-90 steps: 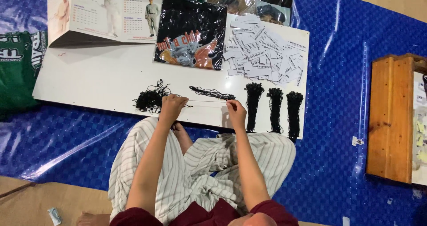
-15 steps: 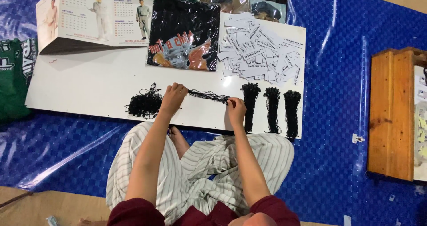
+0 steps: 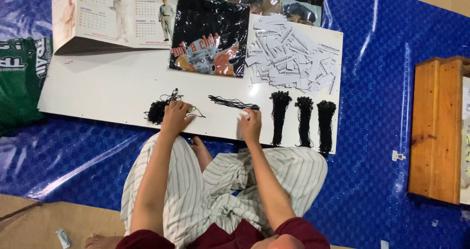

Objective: Organizing and straightening black strings from a pile into neat rows on a board

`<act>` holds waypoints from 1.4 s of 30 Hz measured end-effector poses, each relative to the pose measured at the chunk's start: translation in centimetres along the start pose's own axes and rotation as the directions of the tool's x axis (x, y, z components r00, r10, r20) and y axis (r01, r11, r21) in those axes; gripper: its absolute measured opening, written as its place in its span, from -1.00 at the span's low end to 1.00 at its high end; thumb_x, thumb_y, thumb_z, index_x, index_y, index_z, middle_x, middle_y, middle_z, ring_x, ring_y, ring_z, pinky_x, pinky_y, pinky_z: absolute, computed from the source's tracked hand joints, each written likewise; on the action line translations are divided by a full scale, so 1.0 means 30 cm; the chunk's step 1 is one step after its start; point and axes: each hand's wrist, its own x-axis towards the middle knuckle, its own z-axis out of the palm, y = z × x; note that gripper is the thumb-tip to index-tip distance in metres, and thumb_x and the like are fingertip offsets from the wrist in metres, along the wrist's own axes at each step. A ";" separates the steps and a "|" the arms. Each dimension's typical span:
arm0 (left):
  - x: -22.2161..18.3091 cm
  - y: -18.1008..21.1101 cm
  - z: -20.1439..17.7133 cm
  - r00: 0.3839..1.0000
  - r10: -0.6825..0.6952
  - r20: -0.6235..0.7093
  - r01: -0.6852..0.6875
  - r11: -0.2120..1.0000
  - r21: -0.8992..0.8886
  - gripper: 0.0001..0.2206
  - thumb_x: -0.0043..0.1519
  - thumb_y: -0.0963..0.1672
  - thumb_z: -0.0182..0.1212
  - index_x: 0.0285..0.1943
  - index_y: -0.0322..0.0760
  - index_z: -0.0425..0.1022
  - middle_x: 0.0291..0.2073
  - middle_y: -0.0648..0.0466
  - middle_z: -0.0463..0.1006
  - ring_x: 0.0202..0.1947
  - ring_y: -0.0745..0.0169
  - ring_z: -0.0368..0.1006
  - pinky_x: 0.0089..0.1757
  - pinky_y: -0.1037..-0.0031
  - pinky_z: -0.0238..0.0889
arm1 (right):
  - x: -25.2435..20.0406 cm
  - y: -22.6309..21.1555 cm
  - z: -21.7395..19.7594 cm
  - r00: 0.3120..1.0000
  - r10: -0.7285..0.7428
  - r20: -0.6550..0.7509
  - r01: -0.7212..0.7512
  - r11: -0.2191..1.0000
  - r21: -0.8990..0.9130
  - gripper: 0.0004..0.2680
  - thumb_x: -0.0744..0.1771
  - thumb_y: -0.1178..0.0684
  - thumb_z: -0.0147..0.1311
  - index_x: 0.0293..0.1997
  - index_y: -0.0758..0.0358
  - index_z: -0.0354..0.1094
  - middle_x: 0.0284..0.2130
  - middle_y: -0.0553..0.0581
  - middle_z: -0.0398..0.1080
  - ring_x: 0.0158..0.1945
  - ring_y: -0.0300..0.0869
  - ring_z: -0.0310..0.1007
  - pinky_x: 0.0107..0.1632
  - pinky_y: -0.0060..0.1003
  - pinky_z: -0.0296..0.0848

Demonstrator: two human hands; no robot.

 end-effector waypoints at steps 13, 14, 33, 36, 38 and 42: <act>-0.119 0.144 0.109 0.949 0.289 0.123 -0.217 0.885 -0.412 -0.80 0.15 0.01 0.34 -0.29 -0.12 0.52 -0.42 -0.06 0.49 -0.28 -0.12 0.49 -0.17 0.19 0.39 | -0.011 -0.050 0.405 0.906 -0.283 0.315 0.277 0.959 0.065 -0.85 0.39 -0.07 0.06 0.03 -0.02 0.41 -0.14 0.02 0.34 -0.10 -0.06 0.48 0.00 -0.22 0.49; -0.113 0.121 0.167 0.967 0.224 0.121 -0.175 0.930 -0.323 -0.77 0.14 0.05 0.31 -0.29 -0.08 0.51 -0.43 -0.03 0.48 -0.31 -0.10 0.50 -0.19 0.20 0.40 | 0.012 -0.075 0.427 0.849 -0.367 0.381 0.365 0.928 0.082 -0.84 0.39 0.03 -0.01 0.08 0.02 0.38 -0.08 0.08 0.36 0.03 -0.03 0.45 0.10 -0.17 0.42; -0.020 -0.096 0.202 0.935 -0.226 -0.272 0.215 0.974 -0.073 -0.64 0.09 -0.27 0.34 0.01 -0.06 0.43 -0.11 0.09 0.46 0.09 0.08 0.44 0.00 0.41 0.44 | -0.002 0.042 0.293 0.762 -0.437 0.478 0.579 0.790 -0.201 -0.97 0.38 0.08 0.00 -0.18 0.10 0.34 -0.28 -0.02 0.23 -0.06 -0.10 0.32 0.06 -0.32 0.42; -0.025 -0.011 0.033 0.922 -0.253 -0.294 0.245 0.967 -0.064 -0.74 0.19 -0.33 0.30 -0.03 -0.21 0.45 -0.07 -0.04 0.49 0.10 0.01 0.42 0.12 0.21 0.33 | -0.023 0.029 0.253 0.782 -0.432 0.448 0.563 0.799 -0.211 -0.99 0.38 0.09 0.05 -0.18 0.09 0.35 -0.30 -0.04 0.21 -0.09 -0.13 0.32 0.02 -0.33 0.42; -0.024 -0.012 0.065 0.925 -0.242 -0.294 0.249 0.968 -0.015 -0.67 0.17 -0.32 0.32 0.02 -0.12 0.44 -0.04 0.03 0.47 0.15 0.05 0.37 0.16 0.20 0.29 | -0.029 0.022 0.234 0.794 -0.419 0.441 0.546 0.811 -0.211 -0.99 0.38 0.10 0.05 -0.18 0.11 0.35 -0.30 -0.04 0.21 -0.09 -0.13 0.33 0.02 -0.34 0.42; -0.034 -0.008 0.088 0.930 -0.221 -0.294 0.225 0.974 -0.021 -0.66 0.21 -0.24 0.21 0.11 0.07 0.38 0.02 0.10 0.36 0.18 -0.02 0.25 0.14 0.13 0.23 | -0.024 -0.066 0.196 0.826 -0.319 0.466 0.435 0.886 -0.164 -0.98 0.32 0.14 0.10 -0.24 0.14 0.39 -0.27 0.02 0.23 -0.07 -0.05 0.33 0.04 -0.23 0.43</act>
